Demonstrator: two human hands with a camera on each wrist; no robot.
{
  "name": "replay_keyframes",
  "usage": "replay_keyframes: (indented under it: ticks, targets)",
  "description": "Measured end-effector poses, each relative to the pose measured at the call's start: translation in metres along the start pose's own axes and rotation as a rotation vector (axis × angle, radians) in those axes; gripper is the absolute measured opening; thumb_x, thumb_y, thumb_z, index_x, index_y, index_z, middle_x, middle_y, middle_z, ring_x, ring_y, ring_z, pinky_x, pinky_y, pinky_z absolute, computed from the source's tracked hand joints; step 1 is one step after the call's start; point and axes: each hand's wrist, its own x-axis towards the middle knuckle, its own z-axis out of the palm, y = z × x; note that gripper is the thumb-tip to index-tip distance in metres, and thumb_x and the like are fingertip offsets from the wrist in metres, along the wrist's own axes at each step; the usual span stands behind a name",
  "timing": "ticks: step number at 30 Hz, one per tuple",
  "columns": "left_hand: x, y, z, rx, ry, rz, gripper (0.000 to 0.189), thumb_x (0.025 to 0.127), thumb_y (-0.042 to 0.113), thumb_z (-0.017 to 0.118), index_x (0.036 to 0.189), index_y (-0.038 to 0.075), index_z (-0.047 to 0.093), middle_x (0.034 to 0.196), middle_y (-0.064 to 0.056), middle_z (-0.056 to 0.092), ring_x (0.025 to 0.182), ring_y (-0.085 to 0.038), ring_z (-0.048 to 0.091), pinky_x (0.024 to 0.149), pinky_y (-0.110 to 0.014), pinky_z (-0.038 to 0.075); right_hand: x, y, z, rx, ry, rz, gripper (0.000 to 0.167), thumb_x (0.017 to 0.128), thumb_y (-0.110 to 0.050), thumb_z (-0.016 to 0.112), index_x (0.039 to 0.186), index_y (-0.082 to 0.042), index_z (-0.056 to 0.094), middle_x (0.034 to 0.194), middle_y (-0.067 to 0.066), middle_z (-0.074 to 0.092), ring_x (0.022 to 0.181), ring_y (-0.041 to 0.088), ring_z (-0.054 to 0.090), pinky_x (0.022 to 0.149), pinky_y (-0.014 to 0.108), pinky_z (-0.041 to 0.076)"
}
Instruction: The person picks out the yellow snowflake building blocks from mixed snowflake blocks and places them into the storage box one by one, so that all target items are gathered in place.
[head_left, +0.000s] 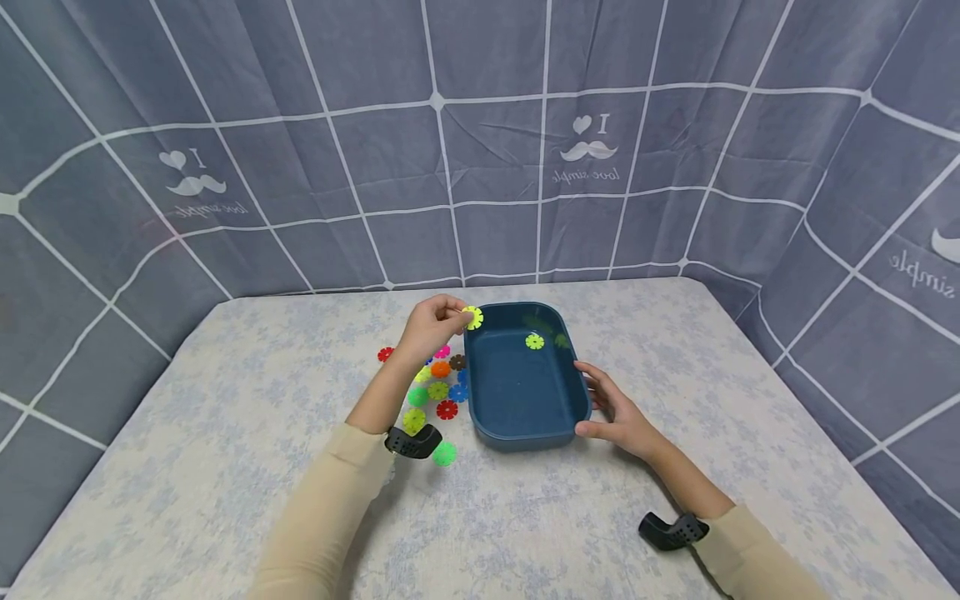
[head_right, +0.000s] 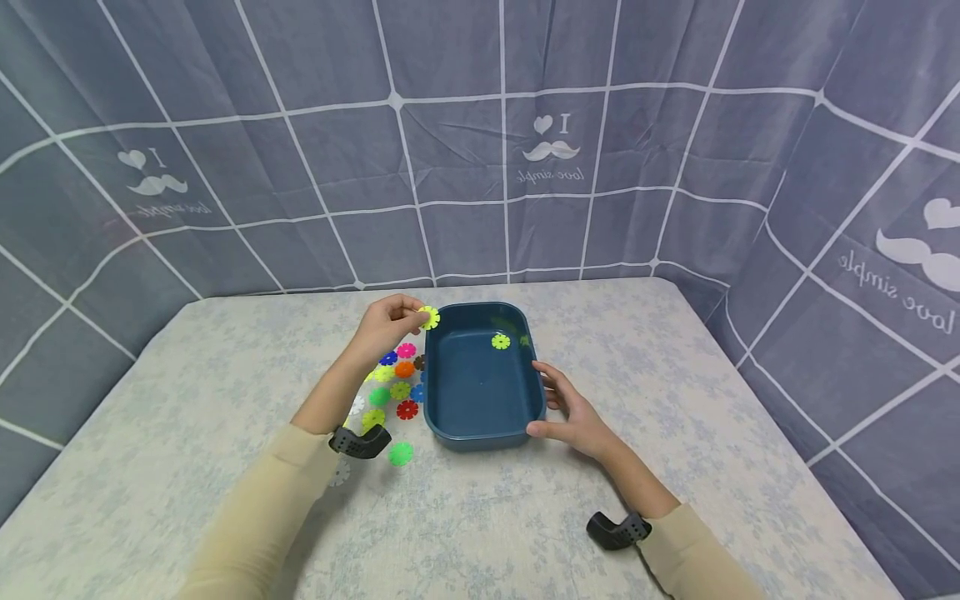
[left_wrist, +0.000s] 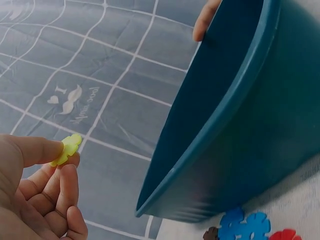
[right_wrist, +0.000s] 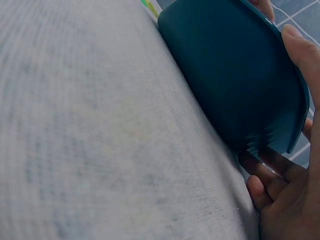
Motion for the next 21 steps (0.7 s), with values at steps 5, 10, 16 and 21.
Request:
replay_keyframes:
  ticks: [5,10,16,21]
  targets:
    - [0.002,0.001,0.006,-0.026,-0.012,0.0,0.021,0.095,0.015,0.063,0.106,-0.003,0.062,0.087,-0.01,0.062,0.092,-0.041,0.06,0.084,-0.046,0.049,0.0,0.0,0.001,-0.005,0.003,0.012,0.086,0.085,-0.016,0.073,0.155,-0.013,0.022,0.151,0.026,0.028,0.134,0.045,0.034,0.098,0.024,0.038]
    - [0.005,-0.001,0.013,-0.053,-0.024,-0.007,0.02,0.095,0.013,0.063,0.106,-0.004,0.062,0.085,-0.009,0.062,0.095,-0.046,0.058,0.09,-0.052,0.047,0.0,0.0,0.001,-0.007,0.004,0.013,0.086,0.085,-0.015,0.073,0.155,-0.012,0.022,0.151,0.026,0.028,0.133,0.045,0.034,0.098,0.025,0.038]
    - [0.01,-0.002,0.02,-0.063,-0.03,-0.001,0.019,0.095,0.011,0.063,0.105,-0.005,0.062,0.086,-0.011,0.062,0.094,-0.043,0.059,0.09,-0.05,0.048,0.001,-0.002,0.001,-0.005,0.007,0.016,0.086,0.085,-0.016,0.074,0.154,-0.013,0.023,0.151,0.027,0.029,0.133,0.045,0.035,0.098,0.025,0.039]
    - [0.012,-0.002,0.027,-0.054,-0.04,0.003,0.019,0.095,0.012,0.063,0.104,-0.004,0.062,0.086,-0.01,0.063,0.088,-0.036,0.062,0.089,-0.052,0.048,0.001,-0.001,0.001,-0.002,0.005,0.008,0.086,0.085,-0.018,0.074,0.154,-0.012,0.023,0.151,0.026,0.028,0.133,0.046,0.034,0.097,0.024,0.038]
